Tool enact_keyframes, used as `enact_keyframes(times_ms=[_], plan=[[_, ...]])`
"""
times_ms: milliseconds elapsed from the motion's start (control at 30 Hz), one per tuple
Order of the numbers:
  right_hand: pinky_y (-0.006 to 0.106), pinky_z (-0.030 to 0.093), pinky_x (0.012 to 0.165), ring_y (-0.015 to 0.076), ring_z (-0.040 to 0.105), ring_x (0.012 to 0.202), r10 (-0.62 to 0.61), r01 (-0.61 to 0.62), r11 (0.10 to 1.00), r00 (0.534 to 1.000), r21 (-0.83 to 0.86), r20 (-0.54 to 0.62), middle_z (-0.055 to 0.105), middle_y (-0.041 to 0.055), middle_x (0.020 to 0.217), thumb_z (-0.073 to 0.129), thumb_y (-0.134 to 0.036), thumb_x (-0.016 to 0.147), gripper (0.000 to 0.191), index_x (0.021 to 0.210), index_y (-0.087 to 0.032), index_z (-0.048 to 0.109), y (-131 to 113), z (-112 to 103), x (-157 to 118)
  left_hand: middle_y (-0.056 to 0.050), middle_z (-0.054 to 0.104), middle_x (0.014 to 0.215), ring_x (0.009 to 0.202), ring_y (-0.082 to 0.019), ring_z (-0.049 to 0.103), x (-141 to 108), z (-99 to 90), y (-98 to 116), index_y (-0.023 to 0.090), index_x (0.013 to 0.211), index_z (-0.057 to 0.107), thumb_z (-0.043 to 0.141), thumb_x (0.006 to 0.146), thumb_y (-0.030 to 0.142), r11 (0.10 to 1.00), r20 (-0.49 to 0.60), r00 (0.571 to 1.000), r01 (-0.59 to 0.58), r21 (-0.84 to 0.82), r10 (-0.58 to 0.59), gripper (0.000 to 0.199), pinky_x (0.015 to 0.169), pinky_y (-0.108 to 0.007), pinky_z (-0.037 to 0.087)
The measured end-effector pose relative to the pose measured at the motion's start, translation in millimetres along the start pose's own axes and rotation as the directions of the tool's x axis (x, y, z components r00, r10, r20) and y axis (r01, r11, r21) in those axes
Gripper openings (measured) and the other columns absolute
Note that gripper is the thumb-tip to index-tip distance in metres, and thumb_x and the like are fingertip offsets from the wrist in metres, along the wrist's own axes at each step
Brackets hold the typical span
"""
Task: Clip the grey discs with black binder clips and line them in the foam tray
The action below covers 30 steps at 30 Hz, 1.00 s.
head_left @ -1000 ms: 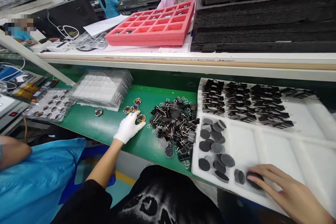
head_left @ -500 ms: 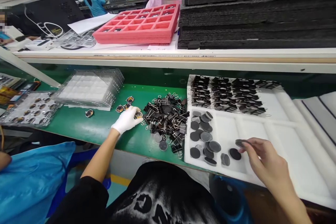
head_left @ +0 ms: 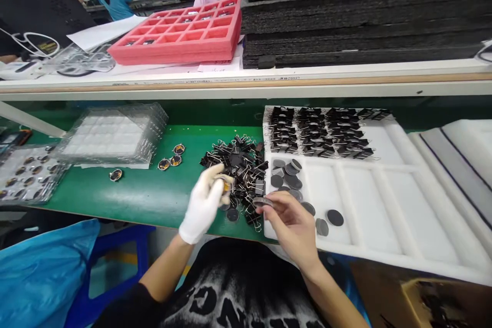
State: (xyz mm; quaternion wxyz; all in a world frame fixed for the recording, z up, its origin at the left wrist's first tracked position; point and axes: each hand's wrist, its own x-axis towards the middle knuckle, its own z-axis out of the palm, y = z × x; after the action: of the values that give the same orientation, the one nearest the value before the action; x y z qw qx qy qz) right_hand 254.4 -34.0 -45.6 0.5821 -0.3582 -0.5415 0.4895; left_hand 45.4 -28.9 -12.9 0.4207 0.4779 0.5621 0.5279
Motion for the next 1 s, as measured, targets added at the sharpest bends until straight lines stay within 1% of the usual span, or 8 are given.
enact_keyframes(times_ms=[100,333,467,533,633,700,800,1000], plan=[[0.034,0.056,0.073,0.0186,0.068,0.084,-0.211,0.214,0.957,0.977,-0.196,0.038,0.07,0.0034,0.098,0.07,-0.014,0.093,0.025,0.112,-0.031,0.074,-3,10,2,-0.012,0.068,0.131,0.096,-0.017,0.07,-7,25.5,9,0.023,0.147,0.051,0.049,0.105,0.041,0.996,0.217,0.975,0.024,0.084,-0.042,0.046,0.078,-0.03,0.059],[0.032,0.053,0.063,0.0148,0.059,0.073,-0.042,0.019,0.965,0.995,-0.26,-0.086,0.058,0.0052,0.109,0.07,-0.027,0.095,0.041,0.134,-0.031,0.06,11,3,7,-0.011,0.054,0.154,0.128,-0.025,0.062,-7,33.4,0,0.023,0.16,0.036,0.037,0.108,0.044,0.964,0.498,0.866,-0.166,0.207,0.043,0.056,0.113,-0.042,0.049],[0.035,0.055,0.079,0.0195,0.064,0.09,0.013,0.02,0.963,0.993,-0.267,0.12,0.065,0.0078,0.115,0.063,-0.03,0.1,0.024,0.122,-0.029,0.071,10,-4,6,-0.012,0.071,0.131,0.103,-0.022,0.073,-7,33.4,-4,0.021,0.167,0.012,0.042,0.106,0.037,0.906,0.577,0.816,-0.223,0.36,-0.028,0.07,0.098,-0.038,0.057],[0.036,0.055,0.086,0.0227,0.065,0.1,0.04,-0.016,0.976,0.993,-0.217,0.111,0.069,0.0076,0.112,0.064,-0.032,0.099,0.015,0.109,-0.027,0.074,9,-9,4,-0.008,0.076,0.114,0.089,-0.02,0.074,-2,28.8,-3,0.02,0.167,0.008,0.047,0.103,0.037,0.863,0.624,0.782,-0.321,0.39,0.009,0.077,0.087,-0.035,0.058],[0.035,0.055,0.082,0.0211,0.067,0.091,0.204,-0.208,0.976,0.977,-0.063,-0.056,0.072,0.0048,0.101,0.068,-0.038,0.097,0.015,0.108,-0.028,0.073,12,-14,1,-0.005,0.076,0.103,0.089,-0.02,0.072,18,16.1,3,0.02,0.155,0.04,0.049,0.102,0.038,0.69,0.524,0.832,-0.489,0.533,0.184,0.057,0.087,-0.034,0.055],[0.032,0.053,0.072,0.0172,0.063,0.075,0.337,-0.327,0.939,0.937,0.107,-0.095,0.071,0.0023,0.092,0.069,-0.041,0.097,0.02,0.111,-0.028,0.072,17,-16,1,-0.005,0.075,0.093,0.085,-0.02,0.071,40,7.7,8,0.021,0.127,0.064,0.044,0.105,0.041,0.51,0.39,0.888,-0.458,0.728,0.242,0.036,0.085,-0.032,0.052],[0.031,0.052,0.067,0.0161,0.061,0.071,0.424,-0.39,0.869,0.904,0.305,-0.054,0.071,0.0025,0.09,0.073,-0.044,0.094,0.023,0.107,-0.026,0.074,21,-16,4,-0.005,0.07,0.086,0.08,-0.02,0.067,74,3.6,13,0.02,0.098,0.07,0.042,0.105,0.051,0.272,0.334,0.928,-0.369,0.889,0.165,0.042,0.075,-0.03,0.048],[0.03,0.054,0.069,0.0162,0.062,0.078,0.471,-0.425,0.81,0.882,0.405,-0.017,0.071,0.0029,0.094,0.078,-0.043,0.09,0.024,0.107,-0.027,0.076,18,-15,5,-0.011,0.065,0.094,0.089,-0.028,0.063,106,22.9,16,0.019,0.097,0.071,0.06,0.093,0.054,0.076,0.56,0.825,-0.556,0.828,-0.075,0.036,0.08,-0.038,0.046]])
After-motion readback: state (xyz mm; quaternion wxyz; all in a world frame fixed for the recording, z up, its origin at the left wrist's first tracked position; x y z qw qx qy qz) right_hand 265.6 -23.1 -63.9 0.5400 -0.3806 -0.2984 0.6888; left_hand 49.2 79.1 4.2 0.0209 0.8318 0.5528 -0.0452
